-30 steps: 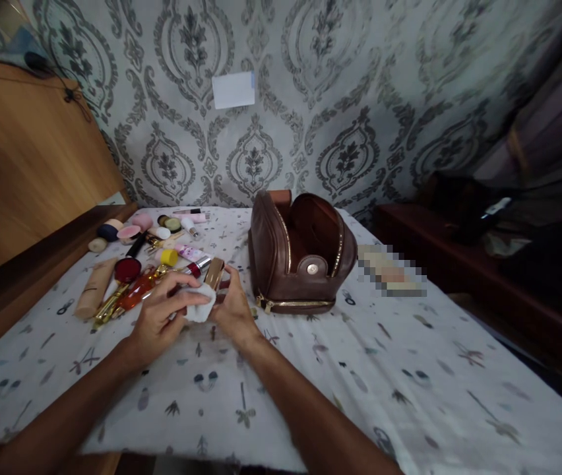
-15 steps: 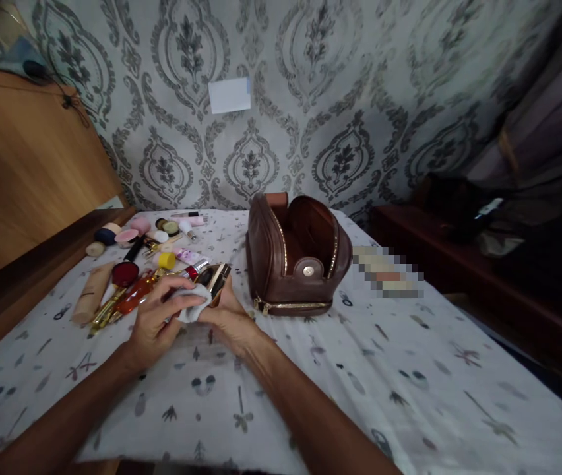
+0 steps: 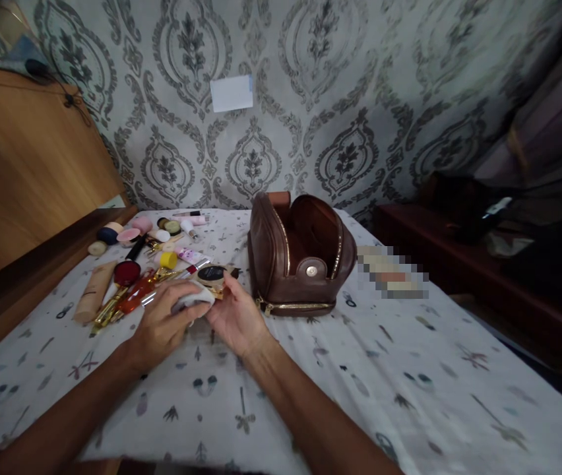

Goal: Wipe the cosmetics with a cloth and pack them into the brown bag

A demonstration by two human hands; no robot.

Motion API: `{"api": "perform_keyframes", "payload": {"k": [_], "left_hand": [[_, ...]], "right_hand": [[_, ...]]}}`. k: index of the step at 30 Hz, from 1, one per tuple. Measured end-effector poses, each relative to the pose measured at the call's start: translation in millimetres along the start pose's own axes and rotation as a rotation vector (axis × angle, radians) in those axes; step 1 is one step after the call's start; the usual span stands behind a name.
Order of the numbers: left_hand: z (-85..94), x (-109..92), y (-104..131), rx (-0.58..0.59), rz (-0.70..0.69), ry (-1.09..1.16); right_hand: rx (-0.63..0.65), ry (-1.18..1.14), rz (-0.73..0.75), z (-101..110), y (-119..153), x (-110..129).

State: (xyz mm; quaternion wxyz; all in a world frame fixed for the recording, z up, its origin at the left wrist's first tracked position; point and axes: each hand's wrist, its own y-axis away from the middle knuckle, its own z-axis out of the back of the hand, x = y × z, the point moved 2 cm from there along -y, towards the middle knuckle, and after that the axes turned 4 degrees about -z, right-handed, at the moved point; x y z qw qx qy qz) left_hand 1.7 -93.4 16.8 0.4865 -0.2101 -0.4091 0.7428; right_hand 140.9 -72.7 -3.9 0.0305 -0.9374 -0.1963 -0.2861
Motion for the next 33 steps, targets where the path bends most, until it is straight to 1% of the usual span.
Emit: {"api": "perform_keyframes", "payload": {"k": [2, 6, 10, 12, 14, 17, 20, 22, 24, 29, 33], "left_hand": [[1.1, 3.7, 1.4, -0.001, 0.050, -0.013], [4.2, 11.6, 4.8, -0.027, 0.188, -0.011], [5.4, 14.8, 4.7, -0.089, 0.369, 0.082], [4.9, 16.6, 4.1, -0.121, 0.468, 0.137], [3.8, 19.3, 3.9, -0.143, 0.535, 0.184], [2.0, 25.2, 5.2, -0.161, 0.589, 0.247], [2.3, 30.8, 7.4, -0.183, 0.636, 0.256], [3.2, 32.1, 8.2, -0.193, 0.642, 0.231], [3.4, 30.9, 8.2, -0.175, 0.610, 0.184], [0.6, 20.7, 7.1, -0.065, 0.434, 0.060], [0.0, 12.1, 5.0, 0.003, 0.313, 0.085]], "right_hand": [[-0.043, -0.019, 0.007, 1.2, -0.6, 1.2], [-0.076, -0.098, -0.053, 1.5, 1.5, 3.8], [-0.104, -0.139, -0.102, 3.3, 3.9, 6.2], [-0.117, -0.122, -0.132, 5.1, 4.3, 6.6], [-0.130, -0.086, -0.150, 6.7, 4.6, 6.3], [-0.139, -0.011, -0.164, 7.1, 5.4, 3.8], [-0.132, 0.042, -0.167, 4.5, 6.7, 0.4], [-0.110, 0.071, -0.152, 1.4, 7.6, -0.9], [-0.072, 0.117, -0.124, -2.5, 8.3, -1.6], [-0.014, 0.233, -0.036, -8.7, 7.5, -7.5], [0.012, 0.214, 0.039, -8.1, 4.7, -14.1]]}}
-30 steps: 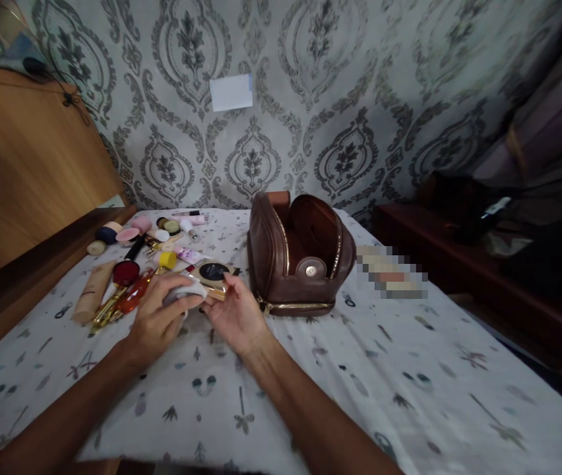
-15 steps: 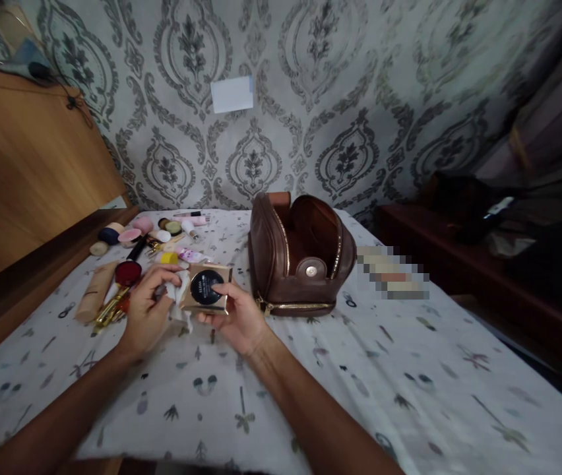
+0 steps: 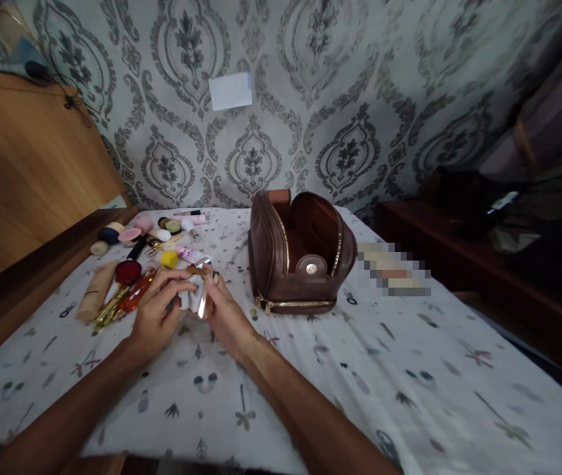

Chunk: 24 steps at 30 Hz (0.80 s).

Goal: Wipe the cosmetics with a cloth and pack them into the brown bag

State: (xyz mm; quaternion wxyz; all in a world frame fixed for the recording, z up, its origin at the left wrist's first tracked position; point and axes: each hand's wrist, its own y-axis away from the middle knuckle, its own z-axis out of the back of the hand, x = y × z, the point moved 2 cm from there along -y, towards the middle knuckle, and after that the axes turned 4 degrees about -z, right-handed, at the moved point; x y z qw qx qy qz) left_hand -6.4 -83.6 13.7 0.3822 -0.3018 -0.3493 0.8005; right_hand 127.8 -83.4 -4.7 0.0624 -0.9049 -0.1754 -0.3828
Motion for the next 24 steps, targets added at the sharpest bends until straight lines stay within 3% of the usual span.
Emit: {"api": "perform_keyframes", "payload": {"k": [4, 7, 11, 16, 19, 24], "left_hand": [[-1.9, -7.5, -0.1, 0.095, -0.126, 0.051], [-2.4, -7.9, -0.3, 0.092, -0.140, 0.025], [0.7, -1.4, -0.9, -0.020, 0.003, 0.016], [2.7, 4.5, 0.6, -0.101, 0.146, 0.096], [2.8, 5.3, 0.1, -0.118, 0.179, 0.144], [3.1, 7.8, -1.7, -0.172, 0.244, 0.203]], "right_hand": [[-0.080, -0.038, 0.041, 7.4, -2.9, -0.2], [-0.187, -0.051, 0.071, 18.1, -6.0, 2.9], [-0.252, -0.135, 0.026, 30.6, -10.9, 5.1], [-0.169, -0.167, -0.140, 28.7, -11.9, 2.2], [-0.237, -0.058, -0.158, 25.0, -9.7, -2.8], [-0.362, 0.338, 0.005, 22.1, -3.5, -7.0]]}}
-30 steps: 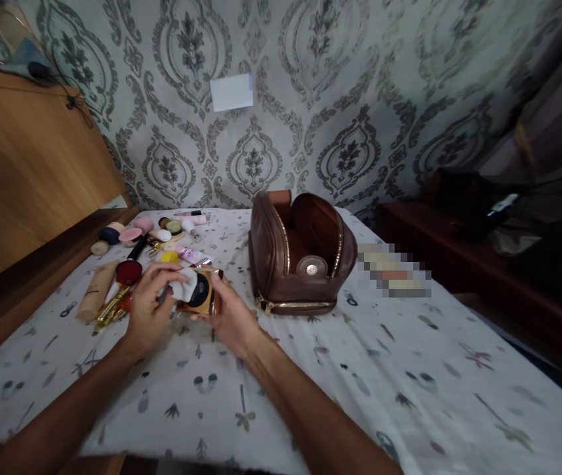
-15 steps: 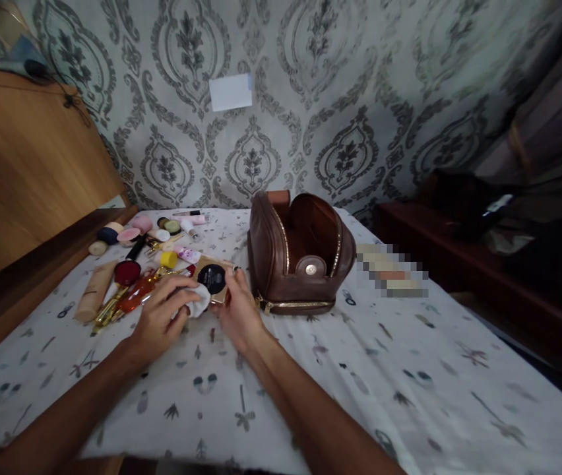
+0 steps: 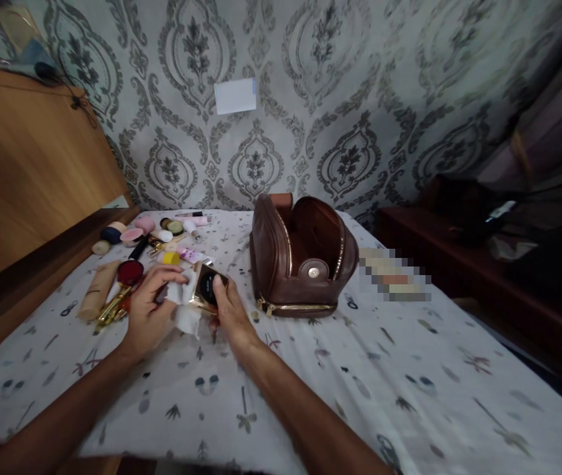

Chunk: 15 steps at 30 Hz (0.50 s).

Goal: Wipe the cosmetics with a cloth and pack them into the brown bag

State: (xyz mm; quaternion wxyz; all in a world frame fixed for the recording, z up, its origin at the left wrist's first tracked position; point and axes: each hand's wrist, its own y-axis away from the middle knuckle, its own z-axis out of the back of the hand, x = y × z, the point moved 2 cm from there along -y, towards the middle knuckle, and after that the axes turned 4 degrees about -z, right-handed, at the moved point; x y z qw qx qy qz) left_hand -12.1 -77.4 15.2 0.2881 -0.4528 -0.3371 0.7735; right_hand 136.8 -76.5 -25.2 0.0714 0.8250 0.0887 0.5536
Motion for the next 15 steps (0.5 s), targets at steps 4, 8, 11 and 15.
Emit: {"api": "perform_keyframes", "payload": {"k": [4, 8, 11, 15], "left_hand": [[-3.3, 0.8, 3.0, 0.061, 0.008, 0.053], [-2.9, -1.3, 3.0, 0.036, 0.020, 0.086], [-0.9, -3.4, -0.5, -0.003, 0.051, 0.057], [-1.7, -3.0, -2.9, 0.012, 0.075, 0.020]], "right_hand": [[0.003, 0.115, 0.018, 0.6, 6.5, 3.1], [0.181, 0.073, -0.026, -5.0, 13.7, 11.0], [0.320, -0.059, -0.113, -11.9, 18.3, 15.0], [0.334, -0.293, -0.225, -15.0, 18.1, 15.4]]}}
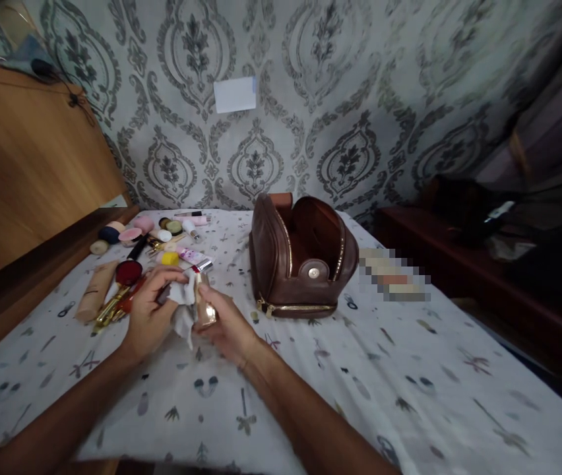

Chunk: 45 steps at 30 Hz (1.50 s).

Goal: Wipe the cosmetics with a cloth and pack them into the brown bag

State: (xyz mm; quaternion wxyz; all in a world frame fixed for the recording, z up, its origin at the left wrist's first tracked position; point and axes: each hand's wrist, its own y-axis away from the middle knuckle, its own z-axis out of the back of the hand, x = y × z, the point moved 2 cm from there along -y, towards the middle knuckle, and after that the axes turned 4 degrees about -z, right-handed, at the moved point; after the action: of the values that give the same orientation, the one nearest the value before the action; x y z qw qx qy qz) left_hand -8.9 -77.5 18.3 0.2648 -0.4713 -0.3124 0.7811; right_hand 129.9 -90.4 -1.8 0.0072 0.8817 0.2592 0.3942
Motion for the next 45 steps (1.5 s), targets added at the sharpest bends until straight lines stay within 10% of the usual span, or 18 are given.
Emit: {"api": "perform_keyframes", "payload": {"k": [18, 45], "left_hand": [[-9.2, -14.1, 10.3, 0.333, -0.396, -0.078], [7.8, 29.6, -3.5, 0.082, 0.006, -0.199]], "right_hand": [[-0.005, -0.408, -0.004, 12.6, -7.4, 10.1], [0.054, -0.439, -0.193, 20.4, -14.6, -0.6]]}}
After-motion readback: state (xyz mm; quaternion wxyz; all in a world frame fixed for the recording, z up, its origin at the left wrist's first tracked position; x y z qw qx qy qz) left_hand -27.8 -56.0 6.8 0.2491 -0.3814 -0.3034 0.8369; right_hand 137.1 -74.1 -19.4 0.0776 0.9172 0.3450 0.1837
